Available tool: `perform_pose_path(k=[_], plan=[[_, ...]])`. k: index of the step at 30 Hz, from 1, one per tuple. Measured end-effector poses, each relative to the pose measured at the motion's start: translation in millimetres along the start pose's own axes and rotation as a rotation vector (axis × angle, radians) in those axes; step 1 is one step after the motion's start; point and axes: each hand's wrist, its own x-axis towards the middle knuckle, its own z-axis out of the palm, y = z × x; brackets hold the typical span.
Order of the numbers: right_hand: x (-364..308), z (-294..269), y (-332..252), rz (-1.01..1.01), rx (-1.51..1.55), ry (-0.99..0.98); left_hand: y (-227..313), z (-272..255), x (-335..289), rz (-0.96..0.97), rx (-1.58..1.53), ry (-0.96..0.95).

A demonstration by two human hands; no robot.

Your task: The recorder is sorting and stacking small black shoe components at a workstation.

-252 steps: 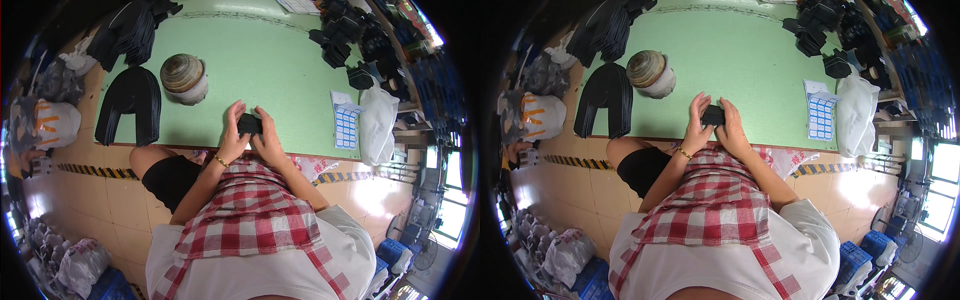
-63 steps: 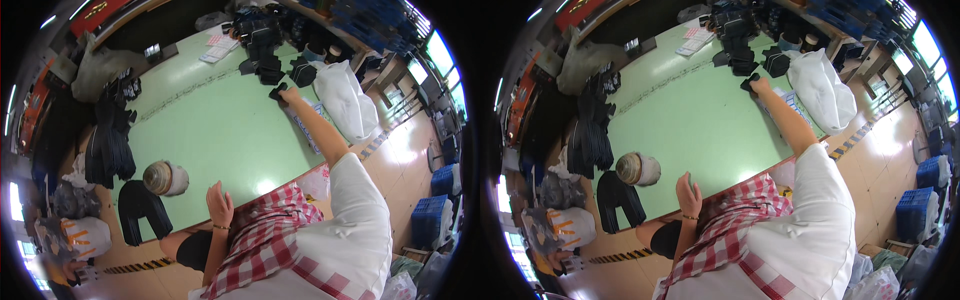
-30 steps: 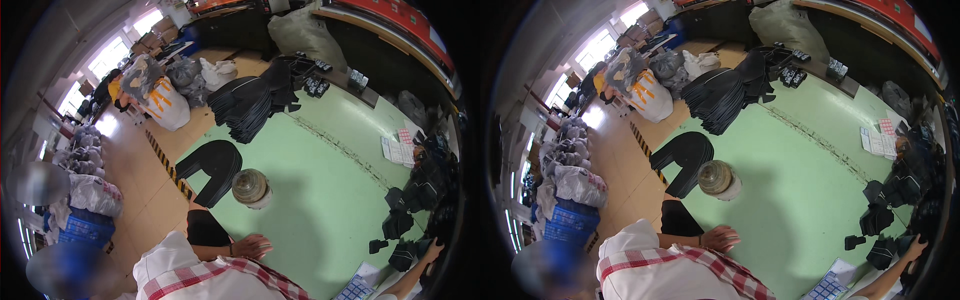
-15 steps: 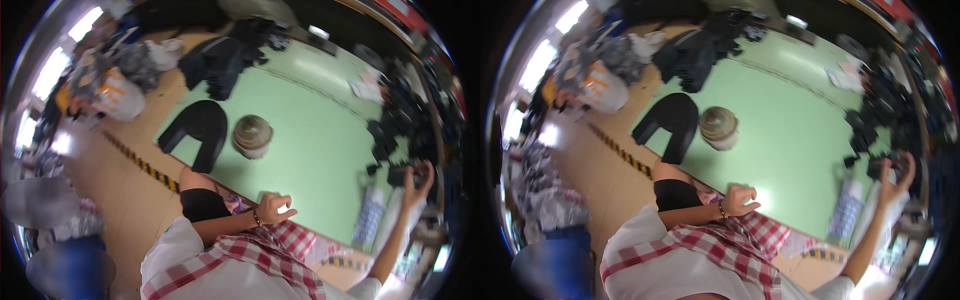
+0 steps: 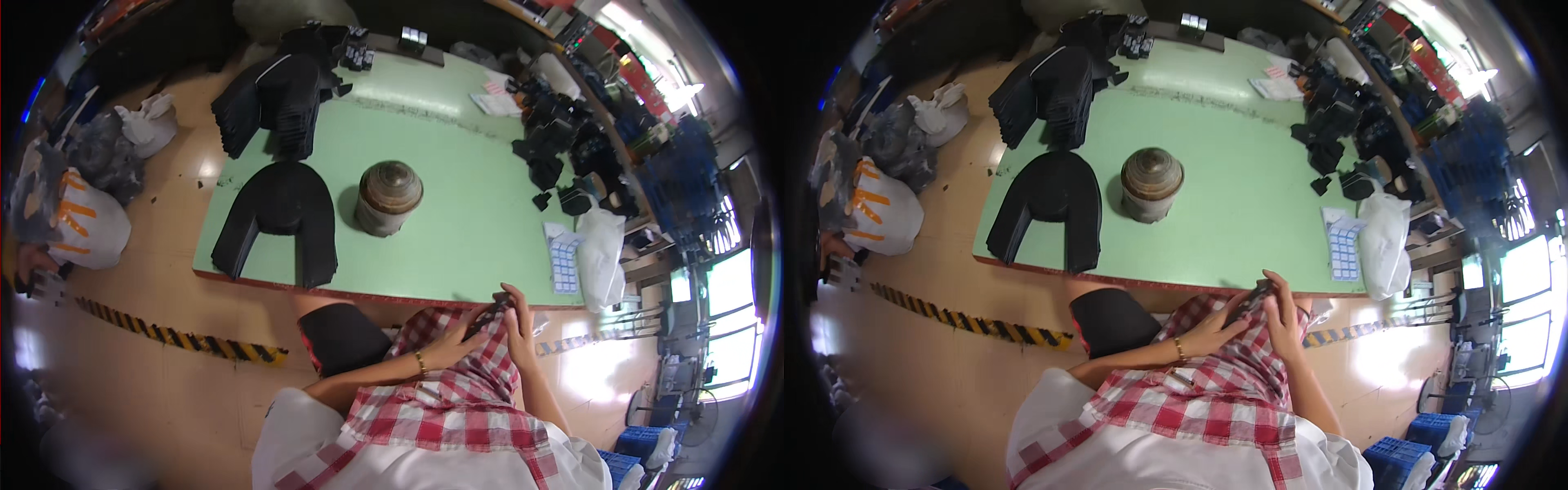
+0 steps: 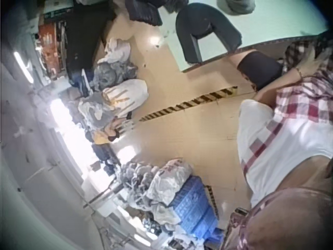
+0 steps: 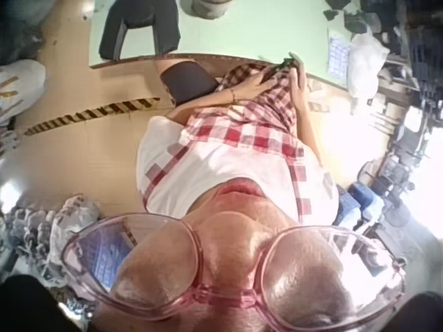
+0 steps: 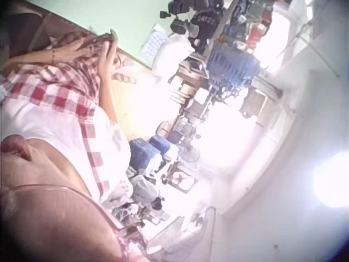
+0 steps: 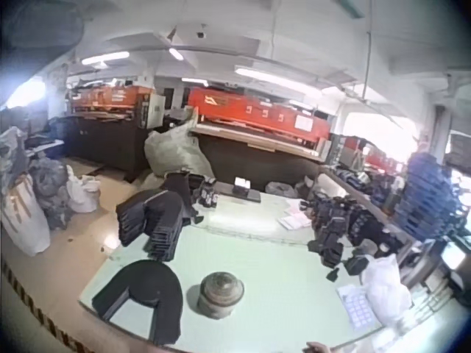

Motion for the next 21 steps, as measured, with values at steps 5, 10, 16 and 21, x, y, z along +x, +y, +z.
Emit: perform_pose_path(k=[5, 10, 16, 21], plan=[[39.7, 7.3, 85.2, -0.141, -0.575, 0.288, -44.1, -38.4, -34.9, -0.248, -0.047, -0.070], [52.8, 13.0, 129.0, -0.237, -0.836, 0.389, -35.9, -36.5, -48.3, -0.280, 0.086, -0.223], [61.3, 16.6, 125.3, -0.228, -0.806, 0.390, -37.2, -36.8, -32.0, -0.194, -0.044, -0.306], [58.1, 10.5, 128.7, -0.232, -0.804, 0.416, -60.2, -34.3, -34.6, -0.255, -0.287, -0.414]])
